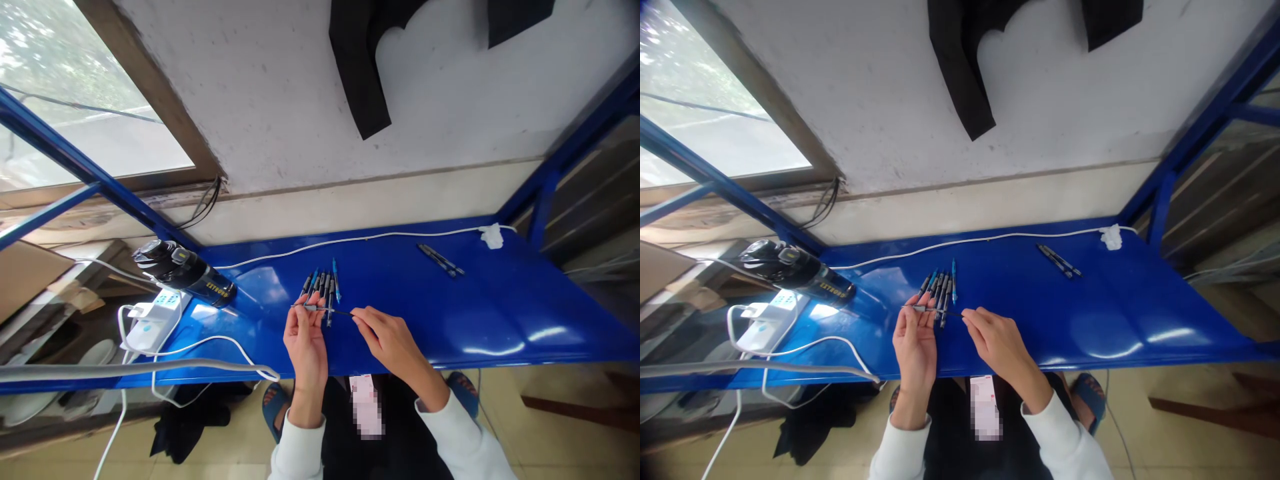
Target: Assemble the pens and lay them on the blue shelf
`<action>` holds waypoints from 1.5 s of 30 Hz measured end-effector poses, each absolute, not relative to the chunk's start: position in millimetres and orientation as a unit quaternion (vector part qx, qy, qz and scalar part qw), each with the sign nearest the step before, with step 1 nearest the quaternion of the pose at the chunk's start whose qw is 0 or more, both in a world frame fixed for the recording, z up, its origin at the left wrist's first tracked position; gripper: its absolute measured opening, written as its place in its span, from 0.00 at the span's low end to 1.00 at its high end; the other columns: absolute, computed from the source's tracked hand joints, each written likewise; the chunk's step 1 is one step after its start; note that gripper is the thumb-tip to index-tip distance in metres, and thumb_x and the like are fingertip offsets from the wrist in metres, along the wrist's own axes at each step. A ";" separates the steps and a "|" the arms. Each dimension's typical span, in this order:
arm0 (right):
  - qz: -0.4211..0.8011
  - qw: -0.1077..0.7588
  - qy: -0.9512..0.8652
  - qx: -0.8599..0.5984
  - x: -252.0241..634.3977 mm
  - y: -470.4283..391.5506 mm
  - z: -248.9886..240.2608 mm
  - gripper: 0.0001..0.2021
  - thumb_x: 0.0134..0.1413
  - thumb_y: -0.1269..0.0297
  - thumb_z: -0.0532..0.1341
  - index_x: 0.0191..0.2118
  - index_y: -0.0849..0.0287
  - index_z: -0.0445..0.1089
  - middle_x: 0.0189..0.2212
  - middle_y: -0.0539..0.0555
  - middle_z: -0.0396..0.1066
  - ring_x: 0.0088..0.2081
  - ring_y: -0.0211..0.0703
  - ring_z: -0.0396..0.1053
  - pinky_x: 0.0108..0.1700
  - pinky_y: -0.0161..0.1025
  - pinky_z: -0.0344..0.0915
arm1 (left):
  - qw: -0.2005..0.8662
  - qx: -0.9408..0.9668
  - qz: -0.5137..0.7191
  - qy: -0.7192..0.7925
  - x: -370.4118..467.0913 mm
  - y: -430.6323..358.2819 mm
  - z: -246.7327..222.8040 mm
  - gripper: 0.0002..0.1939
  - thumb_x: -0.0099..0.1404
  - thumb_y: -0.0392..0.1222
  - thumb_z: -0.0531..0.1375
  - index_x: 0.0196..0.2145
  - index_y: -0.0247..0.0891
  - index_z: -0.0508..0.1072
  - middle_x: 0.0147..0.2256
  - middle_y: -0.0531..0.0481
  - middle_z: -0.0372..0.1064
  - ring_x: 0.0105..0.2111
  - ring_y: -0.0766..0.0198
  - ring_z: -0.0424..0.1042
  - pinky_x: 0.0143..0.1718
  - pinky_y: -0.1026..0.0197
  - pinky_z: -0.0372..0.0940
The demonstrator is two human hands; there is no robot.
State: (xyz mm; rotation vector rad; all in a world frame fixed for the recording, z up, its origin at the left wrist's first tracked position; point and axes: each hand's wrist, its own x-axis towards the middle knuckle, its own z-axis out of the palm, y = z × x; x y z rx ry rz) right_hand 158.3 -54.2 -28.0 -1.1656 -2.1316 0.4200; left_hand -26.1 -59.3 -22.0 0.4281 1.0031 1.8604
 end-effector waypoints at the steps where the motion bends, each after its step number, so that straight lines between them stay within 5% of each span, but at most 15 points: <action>1: 0.160 0.332 -0.816 -0.446 158.4 -54.1 -28.6 0.16 0.84 0.61 0.52 0.59 0.50 0.77 0.40 0.56 0.82 0.36 0.46 0.80 0.36 0.39 0.70 | 0.472 0.181 0.759 0.411 -26.0 -59.8 -22.2 0.23 0.70 0.58 0.74 0.53 0.39 0.81 0.51 0.39 0.86 0.48 0.56 0.86 0.51 0.57 0.77; 16: 0.146 0.346 -0.815 -0.442 158.1 -55.3 -27.1 0.13 0.83 0.62 0.53 0.56 0.51 0.75 0.43 0.57 0.83 0.41 0.50 0.83 0.41 0.42 0.74 | 0.526 0.374 0.622 0.442 -18.3 -71.7 -17.7 0.26 0.64 0.45 0.79 0.57 0.40 0.81 0.46 0.40 0.86 0.46 0.53 0.86 0.53 0.53 0.79; 23: 0.182 0.395 -0.762 -0.479 156.4 -56.7 -31.6 0.16 0.78 0.52 0.63 0.61 0.52 0.68 0.37 0.54 0.78 0.39 0.51 0.79 0.45 0.49 0.78 | 0.474 0.258 0.726 0.426 -23.3 -67.7 -27.8 0.28 0.64 0.44 0.79 0.59 0.43 0.80 0.44 0.49 0.82 0.45 0.63 0.82 0.53 0.63 0.76; 30: 0.207 0.478 -0.702 -0.486 156.2 -57.9 -33.3 0.14 0.78 0.58 0.62 0.61 0.52 0.63 0.37 0.51 0.73 0.37 0.47 0.75 0.46 0.46 0.77 | 0.498 0.163 0.759 0.386 -33.4 -63.0 -28.4 0.29 0.60 0.42 0.82 0.57 0.42 0.82 0.44 0.49 0.81 0.46 0.65 0.82 0.56 0.63 0.75; 36: 0.213 0.424 -0.756 -0.451 155.5 -58.3 -31.8 0.02 0.80 0.64 0.58 0.49 0.51 0.62 0.40 0.54 0.72 0.39 0.48 0.73 0.44 0.47 0.74 | 0.508 0.232 0.733 0.389 -24.0 -67.9 -27.9 0.26 0.63 0.42 0.80 0.57 0.44 0.81 0.42 0.50 0.82 0.45 0.64 0.81 0.52 0.64 0.75; 45: 0.194 0.395 -0.785 -0.436 156.5 -56.8 -33.5 0.02 0.80 0.67 0.57 0.49 0.51 0.63 0.41 0.55 0.74 0.39 0.50 0.74 0.44 0.47 0.73 | 0.493 0.328 0.685 0.425 -21.1 -73.6 -26.9 0.23 0.66 0.43 0.78 0.57 0.42 0.81 0.42 0.48 0.83 0.45 0.62 0.82 0.51 0.62 0.76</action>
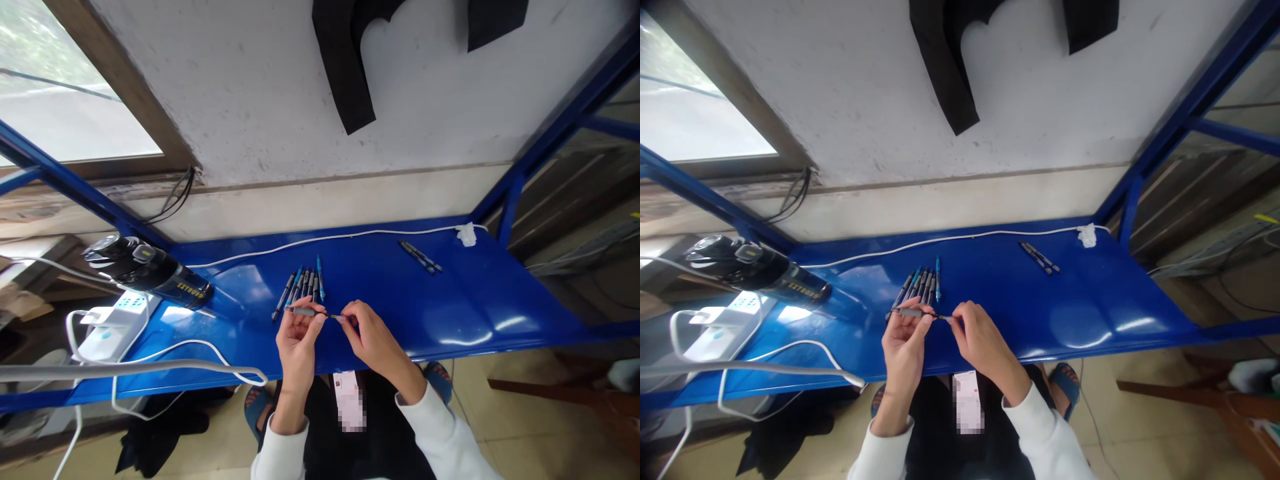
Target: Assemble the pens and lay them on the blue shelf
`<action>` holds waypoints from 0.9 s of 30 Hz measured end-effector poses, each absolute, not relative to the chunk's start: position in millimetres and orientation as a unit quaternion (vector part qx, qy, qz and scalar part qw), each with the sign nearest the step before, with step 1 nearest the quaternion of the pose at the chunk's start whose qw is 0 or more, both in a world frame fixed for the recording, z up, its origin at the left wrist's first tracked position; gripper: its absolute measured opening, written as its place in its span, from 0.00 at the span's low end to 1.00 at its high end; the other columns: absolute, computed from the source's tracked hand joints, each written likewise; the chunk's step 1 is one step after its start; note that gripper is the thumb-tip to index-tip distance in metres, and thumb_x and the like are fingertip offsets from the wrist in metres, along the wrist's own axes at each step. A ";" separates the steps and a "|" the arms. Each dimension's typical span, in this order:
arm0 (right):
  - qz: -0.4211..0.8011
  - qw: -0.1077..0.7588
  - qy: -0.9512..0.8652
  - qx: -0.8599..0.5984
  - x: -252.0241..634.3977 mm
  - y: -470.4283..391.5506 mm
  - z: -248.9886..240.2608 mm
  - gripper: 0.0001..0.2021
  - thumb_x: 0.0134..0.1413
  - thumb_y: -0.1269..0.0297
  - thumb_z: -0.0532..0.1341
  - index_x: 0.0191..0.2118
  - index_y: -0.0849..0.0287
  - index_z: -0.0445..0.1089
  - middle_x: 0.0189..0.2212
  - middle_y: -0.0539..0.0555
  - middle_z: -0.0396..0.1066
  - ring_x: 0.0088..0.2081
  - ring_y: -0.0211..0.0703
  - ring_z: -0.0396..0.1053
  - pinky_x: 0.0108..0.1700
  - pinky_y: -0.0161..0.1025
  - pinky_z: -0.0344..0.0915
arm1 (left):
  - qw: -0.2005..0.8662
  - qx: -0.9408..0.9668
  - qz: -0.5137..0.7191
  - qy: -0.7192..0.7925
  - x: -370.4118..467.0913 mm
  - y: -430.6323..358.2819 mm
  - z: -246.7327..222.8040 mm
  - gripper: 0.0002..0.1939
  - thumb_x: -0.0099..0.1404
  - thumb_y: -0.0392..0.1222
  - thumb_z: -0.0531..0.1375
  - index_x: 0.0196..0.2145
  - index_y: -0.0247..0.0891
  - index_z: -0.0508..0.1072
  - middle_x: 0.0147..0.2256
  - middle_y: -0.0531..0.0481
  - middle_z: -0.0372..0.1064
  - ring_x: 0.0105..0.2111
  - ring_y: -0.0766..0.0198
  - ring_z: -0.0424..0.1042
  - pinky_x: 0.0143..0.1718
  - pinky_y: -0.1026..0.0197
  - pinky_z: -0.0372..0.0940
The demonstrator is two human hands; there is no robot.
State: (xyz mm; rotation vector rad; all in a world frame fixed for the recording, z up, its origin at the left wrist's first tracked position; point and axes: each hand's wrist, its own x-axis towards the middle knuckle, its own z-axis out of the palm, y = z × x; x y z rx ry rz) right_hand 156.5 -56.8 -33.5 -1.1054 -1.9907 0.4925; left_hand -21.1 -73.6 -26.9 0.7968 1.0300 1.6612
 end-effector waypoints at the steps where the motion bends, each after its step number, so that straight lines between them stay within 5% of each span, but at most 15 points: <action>1: 0.186 0.394 -0.787 -0.436 156.9 -56.5 -33.3 0.02 0.80 0.67 0.58 0.50 0.52 0.64 0.41 0.55 0.74 0.39 0.50 0.75 0.44 0.48 0.73 | 0.488 0.341 0.679 0.429 -21.1 -74.3 -27.2 0.23 0.67 0.42 0.77 0.57 0.42 0.81 0.43 0.48 0.83 0.44 0.62 0.82 0.50 0.62 0.76; 5: 0.159 0.385 -0.807 -0.420 158.2 -54.6 -31.9 0.02 0.80 0.65 0.59 0.52 0.51 0.68 0.41 0.54 0.76 0.42 0.51 0.77 0.43 0.46 0.72 | 0.478 0.397 0.643 0.448 -20.3 -75.6 -24.9 0.16 0.67 0.41 0.77 0.51 0.40 0.84 0.44 0.46 0.84 0.39 0.63 0.82 0.44 0.63 0.77; 15: 0.272 0.457 -0.741 -0.409 159.0 -56.8 -29.4 0.03 0.78 0.67 0.61 0.48 0.51 0.66 0.46 0.54 0.74 0.40 0.43 0.75 0.45 0.40 0.74 | 0.492 0.434 0.610 0.444 -21.5 -71.6 -18.5 0.07 0.65 0.41 0.78 0.40 0.40 0.89 0.45 0.42 0.86 0.51 0.50 0.83 0.57 0.50 0.77; 27: 0.267 0.460 -0.766 -0.360 163.5 -54.2 -25.8 0.10 0.78 0.68 0.64 0.56 0.48 0.76 0.47 0.55 0.77 0.46 0.46 0.79 0.48 0.42 0.75 | 0.539 0.397 0.620 0.408 -27.5 -69.2 -26.1 0.06 0.62 0.40 0.79 0.37 0.43 0.90 0.42 0.44 0.84 0.48 0.54 0.81 0.51 0.57 0.76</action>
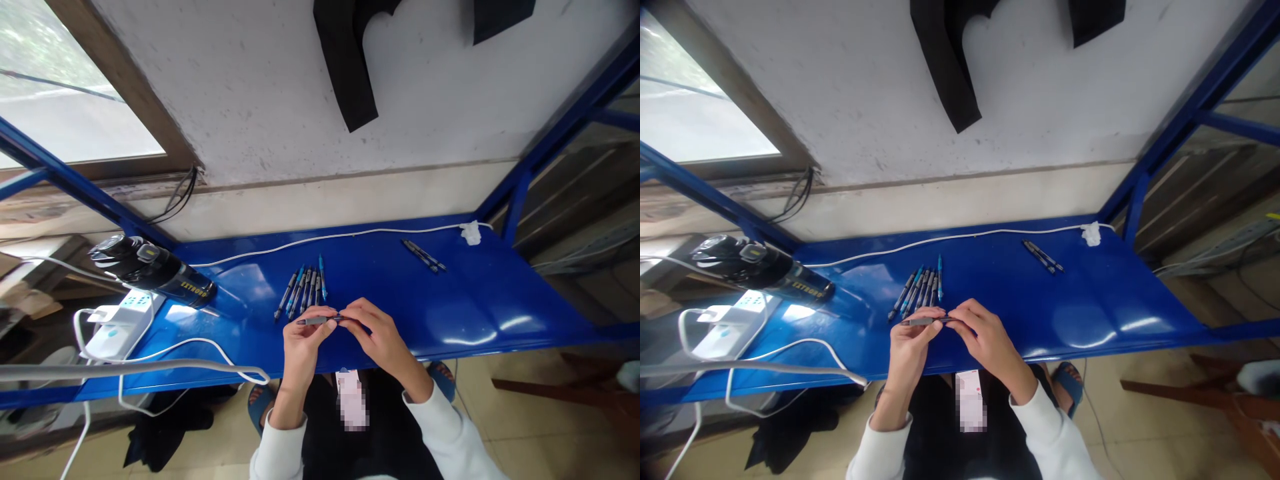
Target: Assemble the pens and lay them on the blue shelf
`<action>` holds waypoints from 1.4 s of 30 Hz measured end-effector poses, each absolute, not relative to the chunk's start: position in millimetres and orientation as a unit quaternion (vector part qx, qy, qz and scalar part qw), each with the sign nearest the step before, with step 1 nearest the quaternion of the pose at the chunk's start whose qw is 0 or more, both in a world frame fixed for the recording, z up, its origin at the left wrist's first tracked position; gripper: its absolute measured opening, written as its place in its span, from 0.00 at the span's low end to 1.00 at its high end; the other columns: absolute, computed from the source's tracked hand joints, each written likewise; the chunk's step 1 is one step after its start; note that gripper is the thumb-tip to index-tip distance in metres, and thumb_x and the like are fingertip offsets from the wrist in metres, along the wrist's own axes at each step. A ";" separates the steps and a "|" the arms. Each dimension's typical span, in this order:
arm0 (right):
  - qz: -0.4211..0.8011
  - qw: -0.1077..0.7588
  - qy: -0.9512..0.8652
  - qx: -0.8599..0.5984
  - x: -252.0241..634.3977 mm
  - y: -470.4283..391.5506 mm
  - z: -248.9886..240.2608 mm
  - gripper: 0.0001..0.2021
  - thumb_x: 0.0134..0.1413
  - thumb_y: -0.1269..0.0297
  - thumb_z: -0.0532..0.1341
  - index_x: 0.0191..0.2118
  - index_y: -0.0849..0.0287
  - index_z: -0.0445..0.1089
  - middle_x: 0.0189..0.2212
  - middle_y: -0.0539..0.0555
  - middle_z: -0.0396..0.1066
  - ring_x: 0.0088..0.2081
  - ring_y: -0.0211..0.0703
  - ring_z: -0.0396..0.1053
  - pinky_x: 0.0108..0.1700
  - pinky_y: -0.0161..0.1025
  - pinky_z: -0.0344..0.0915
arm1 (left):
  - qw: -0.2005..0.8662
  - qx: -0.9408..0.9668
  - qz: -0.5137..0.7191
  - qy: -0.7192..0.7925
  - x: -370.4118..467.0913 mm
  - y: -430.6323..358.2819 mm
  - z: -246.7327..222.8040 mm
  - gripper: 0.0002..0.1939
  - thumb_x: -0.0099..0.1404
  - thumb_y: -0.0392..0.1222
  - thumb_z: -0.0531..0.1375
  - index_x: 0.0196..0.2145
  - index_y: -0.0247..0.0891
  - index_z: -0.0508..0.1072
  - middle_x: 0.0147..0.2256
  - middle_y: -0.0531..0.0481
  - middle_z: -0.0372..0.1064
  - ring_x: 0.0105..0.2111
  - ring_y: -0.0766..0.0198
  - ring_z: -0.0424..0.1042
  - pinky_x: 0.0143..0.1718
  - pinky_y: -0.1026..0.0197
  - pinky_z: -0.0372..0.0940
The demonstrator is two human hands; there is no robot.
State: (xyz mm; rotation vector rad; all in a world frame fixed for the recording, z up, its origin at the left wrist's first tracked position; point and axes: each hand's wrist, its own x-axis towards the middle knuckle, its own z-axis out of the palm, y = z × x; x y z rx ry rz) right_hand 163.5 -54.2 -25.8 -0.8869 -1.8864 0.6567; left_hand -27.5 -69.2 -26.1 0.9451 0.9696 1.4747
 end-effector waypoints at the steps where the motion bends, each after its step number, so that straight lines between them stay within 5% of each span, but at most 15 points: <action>1: 0.271 0.457 -0.766 -0.362 163.6 -54.5 -25.0 0.10 0.78 0.68 0.63 0.57 0.47 0.76 0.47 0.55 0.77 0.46 0.46 0.79 0.48 0.42 0.75 | 0.542 0.396 0.619 0.407 -27.8 -69.2 -25.9 0.06 0.61 0.40 0.80 0.37 0.43 0.90 0.42 0.44 0.84 0.48 0.54 0.81 0.52 0.57 0.76; 12: 0.308 0.441 -0.748 -0.389 160.7 -58.0 -21.7 0.02 0.78 0.62 0.62 0.50 0.51 0.72 0.41 0.54 0.75 0.39 0.45 0.76 0.41 0.41 0.75 | 0.549 0.415 0.599 0.409 -28.3 -69.7 -25.9 0.06 0.63 0.40 0.79 0.39 0.43 0.90 0.44 0.43 0.83 0.49 0.53 0.81 0.53 0.56 0.75; 21: 0.314 0.406 -0.763 -0.393 162.7 -59.0 -20.4 0.07 0.81 0.62 0.58 0.54 0.51 0.73 0.40 0.54 0.77 0.39 0.46 0.78 0.43 0.41 0.74 | 0.548 0.422 0.591 0.416 -29.2 -73.2 -24.9 0.09 0.72 0.46 0.72 0.44 0.39 0.89 0.48 0.41 0.83 0.51 0.52 0.81 0.56 0.55 0.74; 27: 0.325 0.393 -0.755 -0.412 162.4 -58.6 -21.9 0.09 0.81 0.59 0.57 0.45 0.52 0.71 0.35 0.50 0.74 0.33 0.43 0.73 0.38 0.39 0.70 | 0.530 0.438 0.583 0.433 -29.1 -73.3 -25.7 0.10 0.73 0.47 0.72 0.45 0.38 0.88 0.48 0.41 0.82 0.52 0.51 0.79 0.55 0.56 0.73; 32: 0.353 0.397 -0.737 -0.418 162.4 -57.3 -21.4 0.07 0.79 0.56 0.62 0.51 0.51 0.69 0.38 0.51 0.75 0.36 0.43 0.76 0.40 0.38 0.73 | 0.540 0.437 0.578 0.428 -28.4 -73.0 -23.2 0.10 0.73 0.48 0.72 0.45 0.40 0.88 0.48 0.42 0.81 0.52 0.52 0.80 0.56 0.55 0.73; 35: 0.335 0.385 -0.755 -0.411 162.5 -56.4 -20.9 0.10 0.82 0.58 0.56 0.43 0.51 0.69 0.34 0.50 0.74 0.34 0.43 0.73 0.39 0.39 0.71 | 0.536 0.442 0.576 0.430 -27.8 -72.8 -20.7 0.11 0.72 0.49 0.72 0.45 0.40 0.88 0.48 0.41 0.81 0.51 0.52 0.79 0.55 0.56 0.74; 40: 0.363 0.383 -0.741 -0.416 162.6 -56.2 -18.9 0.08 0.79 0.54 0.61 0.51 0.51 0.69 0.36 0.50 0.76 0.33 0.43 0.75 0.37 0.39 0.71 | 0.540 0.444 0.571 0.430 -28.0 -72.7 -20.3 0.12 0.73 0.50 0.71 0.45 0.40 0.88 0.48 0.42 0.81 0.50 0.52 0.79 0.55 0.55 0.74; 42: 0.355 0.380 -0.744 -0.419 162.4 -56.3 -18.5 0.09 0.81 0.55 0.58 0.46 0.51 0.69 0.34 0.50 0.74 0.33 0.43 0.74 0.37 0.39 0.70 | 0.538 0.445 0.571 0.432 -28.1 -72.8 -20.2 0.11 0.73 0.49 0.71 0.45 0.39 0.88 0.48 0.42 0.80 0.51 0.52 0.79 0.55 0.56 0.73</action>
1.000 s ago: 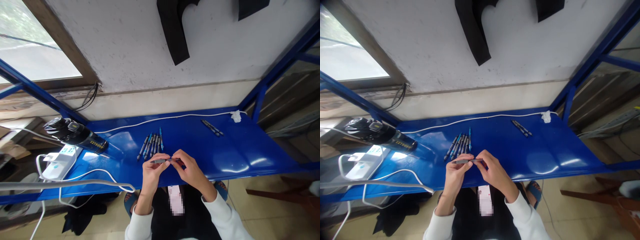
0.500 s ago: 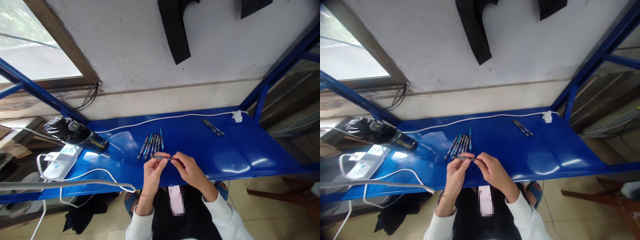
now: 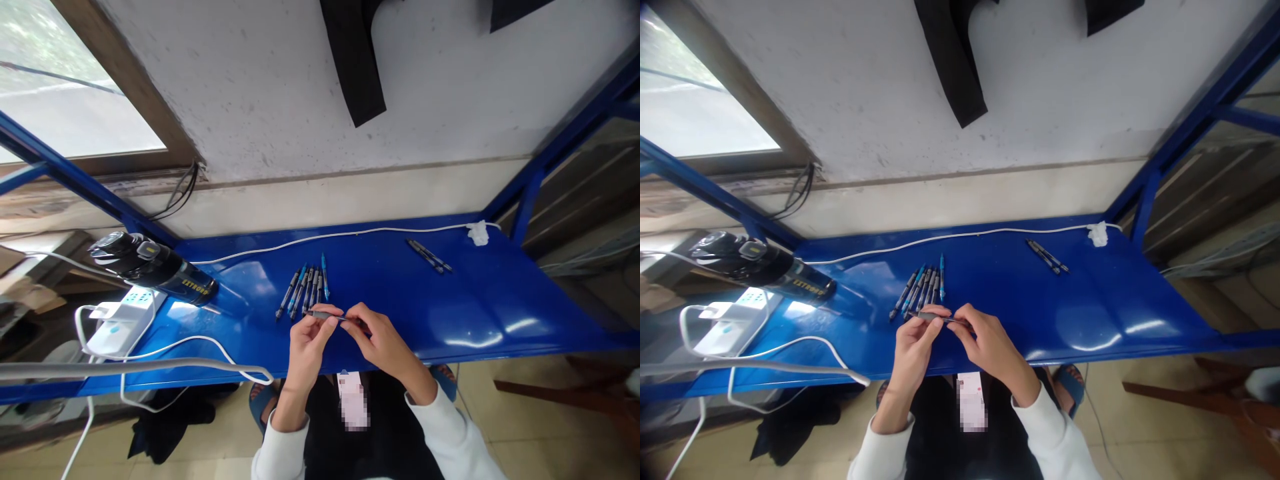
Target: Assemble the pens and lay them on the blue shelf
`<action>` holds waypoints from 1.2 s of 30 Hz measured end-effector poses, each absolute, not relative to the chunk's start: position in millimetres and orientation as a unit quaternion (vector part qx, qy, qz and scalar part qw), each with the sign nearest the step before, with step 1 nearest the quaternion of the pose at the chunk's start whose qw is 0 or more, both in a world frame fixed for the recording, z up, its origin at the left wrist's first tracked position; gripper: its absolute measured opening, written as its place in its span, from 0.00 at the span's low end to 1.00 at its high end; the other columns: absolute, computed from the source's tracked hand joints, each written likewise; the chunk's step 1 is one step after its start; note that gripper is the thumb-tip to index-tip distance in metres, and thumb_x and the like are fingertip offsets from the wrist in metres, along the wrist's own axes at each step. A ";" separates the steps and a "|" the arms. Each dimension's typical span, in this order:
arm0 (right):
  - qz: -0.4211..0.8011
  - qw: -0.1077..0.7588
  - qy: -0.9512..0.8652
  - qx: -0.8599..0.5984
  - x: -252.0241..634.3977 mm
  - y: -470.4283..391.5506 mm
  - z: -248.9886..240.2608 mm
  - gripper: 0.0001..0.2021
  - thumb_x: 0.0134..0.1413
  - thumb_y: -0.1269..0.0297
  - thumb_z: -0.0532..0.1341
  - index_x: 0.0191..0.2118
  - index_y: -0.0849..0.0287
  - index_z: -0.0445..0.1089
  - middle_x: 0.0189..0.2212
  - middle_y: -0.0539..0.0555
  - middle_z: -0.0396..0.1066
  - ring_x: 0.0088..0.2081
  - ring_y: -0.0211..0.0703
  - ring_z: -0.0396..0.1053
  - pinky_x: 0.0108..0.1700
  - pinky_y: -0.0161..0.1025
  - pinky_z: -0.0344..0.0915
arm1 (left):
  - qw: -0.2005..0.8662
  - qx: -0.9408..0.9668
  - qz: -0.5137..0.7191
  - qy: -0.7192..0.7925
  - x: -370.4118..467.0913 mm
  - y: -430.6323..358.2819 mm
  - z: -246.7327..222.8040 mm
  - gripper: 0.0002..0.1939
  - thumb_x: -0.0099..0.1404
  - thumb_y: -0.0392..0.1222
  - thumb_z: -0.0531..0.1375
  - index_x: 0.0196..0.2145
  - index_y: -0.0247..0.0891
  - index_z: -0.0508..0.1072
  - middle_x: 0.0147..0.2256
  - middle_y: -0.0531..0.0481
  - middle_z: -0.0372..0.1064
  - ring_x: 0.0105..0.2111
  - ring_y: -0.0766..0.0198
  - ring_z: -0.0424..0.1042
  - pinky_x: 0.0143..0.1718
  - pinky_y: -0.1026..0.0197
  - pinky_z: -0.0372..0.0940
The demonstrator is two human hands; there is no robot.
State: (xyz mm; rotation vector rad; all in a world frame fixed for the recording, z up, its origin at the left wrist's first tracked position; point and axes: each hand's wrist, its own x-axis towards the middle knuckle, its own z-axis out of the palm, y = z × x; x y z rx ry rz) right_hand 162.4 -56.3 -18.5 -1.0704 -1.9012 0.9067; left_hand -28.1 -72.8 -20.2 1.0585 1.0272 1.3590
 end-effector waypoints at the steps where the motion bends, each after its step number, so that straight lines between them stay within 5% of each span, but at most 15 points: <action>1: 0.345 0.374 -0.752 -0.418 162.2 -56.3 -18.4 0.11 0.82 0.56 0.56 0.43 0.51 0.69 0.34 0.50 0.74 0.33 0.43 0.73 0.38 0.39 0.70 | 0.537 0.447 0.571 0.431 -28.1 -72.9 -19.9 0.11 0.73 0.49 0.71 0.45 0.39 0.88 0.48 0.42 0.80 0.51 0.52 0.79 0.55 0.56 0.73; 6: 0.363 0.380 -0.740 -0.420 161.5 -56.1 -19.0 0.08 0.78 0.53 0.62 0.50 0.51 0.70 0.36 0.51 0.77 0.33 0.44 0.75 0.36 0.38 0.72 | 0.544 0.445 0.570 0.426 -27.7 -72.9 -18.9 0.10 0.75 0.48 0.70 0.46 0.40 0.87 0.48 0.43 0.80 0.50 0.54 0.79 0.55 0.57 0.73; 9: 0.343 0.374 -0.757 -0.411 161.7 -55.8 -18.1 0.13 0.82 0.56 0.56 0.41 0.52 0.70 0.33 0.51 0.75 0.33 0.43 0.74 0.37 0.39 0.70 | 0.543 0.441 0.572 0.427 -27.8 -72.8 -19.7 0.09 0.74 0.47 0.70 0.46 0.41 0.87 0.48 0.44 0.80 0.50 0.55 0.79 0.55 0.59 0.72; 14: 0.371 0.380 -0.737 -0.419 162.9 -56.0 -18.5 0.08 0.79 0.53 0.62 0.50 0.51 0.70 0.35 0.50 0.77 0.32 0.43 0.74 0.35 0.38 0.69 | 0.546 0.443 0.570 0.424 -28.2 -72.7 -20.2 0.09 0.75 0.47 0.70 0.46 0.41 0.87 0.48 0.43 0.80 0.51 0.54 0.79 0.55 0.58 0.72; 17: 0.356 0.373 -0.749 -0.415 163.2 -55.7 -19.5 0.13 0.82 0.55 0.56 0.41 0.52 0.69 0.31 0.49 0.73 0.31 0.42 0.72 0.36 0.39 0.67 | 0.544 0.446 0.567 0.428 -28.6 -72.8 -20.3 0.10 0.75 0.48 0.70 0.46 0.40 0.87 0.48 0.43 0.79 0.51 0.54 0.78 0.55 0.58 0.72; 21: 0.390 0.388 -0.725 -0.414 163.8 -54.5 -18.0 0.09 0.78 0.52 0.63 0.49 0.51 0.72 0.34 0.48 0.75 0.32 0.42 0.72 0.35 0.37 0.67 | 0.540 0.442 0.572 0.431 -28.8 -72.9 -20.5 0.10 0.75 0.48 0.70 0.46 0.40 0.87 0.49 0.43 0.79 0.51 0.53 0.78 0.55 0.57 0.72; 25: 0.385 0.390 -0.728 -0.412 164.6 -53.1 -15.9 0.17 0.82 0.53 0.56 0.38 0.53 0.71 0.28 0.47 0.70 0.29 0.40 0.68 0.35 0.38 0.63 | 0.537 0.448 0.572 0.429 -28.6 -73.0 -20.4 0.11 0.74 0.49 0.70 0.45 0.40 0.87 0.48 0.43 0.80 0.50 0.53 0.78 0.54 0.57 0.72; 29: 0.405 0.402 -0.708 -0.416 165.0 -53.5 -15.2 0.11 0.78 0.51 0.63 0.47 0.53 0.73 0.31 0.47 0.73 0.29 0.40 0.69 0.33 0.37 0.63 | 0.537 0.442 0.576 0.430 -29.0 -73.2 -21.8 0.11 0.75 0.49 0.70 0.46 0.40 0.88 0.48 0.43 0.80 0.51 0.54 0.78 0.55 0.58 0.71; 33: 0.424 0.392 -0.707 -0.409 165.9 -53.8 -14.9 0.16 0.80 0.53 0.60 0.38 0.53 0.71 0.27 0.46 0.70 0.28 0.38 0.68 0.35 0.37 0.62 | 0.533 0.440 0.579 0.432 -29.3 -73.5 -23.1 0.11 0.74 0.49 0.71 0.45 0.39 0.88 0.48 0.42 0.80 0.51 0.53 0.78 0.55 0.58 0.71; 36: 0.442 0.389 -0.701 -0.402 166.9 -53.5 -15.6 0.15 0.81 0.53 0.59 0.40 0.54 0.73 0.27 0.46 0.70 0.28 0.38 0.67 0.35 0.37 0.61 | 0.531 0.443 0.584 0.425 -29.2 -73.4 -24.1 0.11 0.73 0.49 0.71 0.45 0.38 0.88 0.47 0.42 0.80 0.51 0.53 0.77 0.55 0.57 0.71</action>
